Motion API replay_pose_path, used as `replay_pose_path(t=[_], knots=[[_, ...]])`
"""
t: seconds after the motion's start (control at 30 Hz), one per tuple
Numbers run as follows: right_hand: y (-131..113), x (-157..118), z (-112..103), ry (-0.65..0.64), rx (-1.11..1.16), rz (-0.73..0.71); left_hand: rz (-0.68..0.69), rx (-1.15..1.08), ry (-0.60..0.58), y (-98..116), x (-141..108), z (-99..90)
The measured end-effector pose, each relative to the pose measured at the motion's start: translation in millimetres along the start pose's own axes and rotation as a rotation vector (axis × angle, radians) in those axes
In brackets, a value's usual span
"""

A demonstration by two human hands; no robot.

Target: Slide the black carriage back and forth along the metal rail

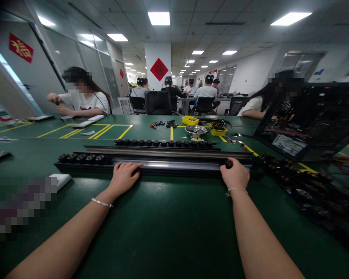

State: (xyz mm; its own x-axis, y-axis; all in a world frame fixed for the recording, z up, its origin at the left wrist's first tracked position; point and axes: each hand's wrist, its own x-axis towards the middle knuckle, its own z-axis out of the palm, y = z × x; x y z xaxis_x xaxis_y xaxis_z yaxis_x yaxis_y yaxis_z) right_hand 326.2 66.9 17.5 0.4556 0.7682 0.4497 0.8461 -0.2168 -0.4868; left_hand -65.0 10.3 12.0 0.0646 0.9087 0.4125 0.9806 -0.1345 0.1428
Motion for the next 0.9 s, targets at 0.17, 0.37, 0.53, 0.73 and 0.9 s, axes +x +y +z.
replay_pose_path(t=[0.17, 0.37, 0.53, 0.73, 0.9], knots=[[4, 2, 0, 0.003, 0.002, -0.017, -0.006, -0.005, -0.007, 1, 0, -0.7], [7, 4, 1, 0.001, -0.003, -0.004, 0.011, 0.006, 0.012, 1, -1, -0.7], [8, 5, 0, 0.002, 0.000, -0.002, 0.006, 0.013, 0.009, 0, -1, -0.8], [12, 7, -2, 0.006, -0.011, -0.020, 0.001, 0.006, 0.000, 0, 0, -0.3], [13, 9, -2, -0.005, -0.010, 0.022, 0.004, 0.002, 0.001, 0, 0, -0.5]])
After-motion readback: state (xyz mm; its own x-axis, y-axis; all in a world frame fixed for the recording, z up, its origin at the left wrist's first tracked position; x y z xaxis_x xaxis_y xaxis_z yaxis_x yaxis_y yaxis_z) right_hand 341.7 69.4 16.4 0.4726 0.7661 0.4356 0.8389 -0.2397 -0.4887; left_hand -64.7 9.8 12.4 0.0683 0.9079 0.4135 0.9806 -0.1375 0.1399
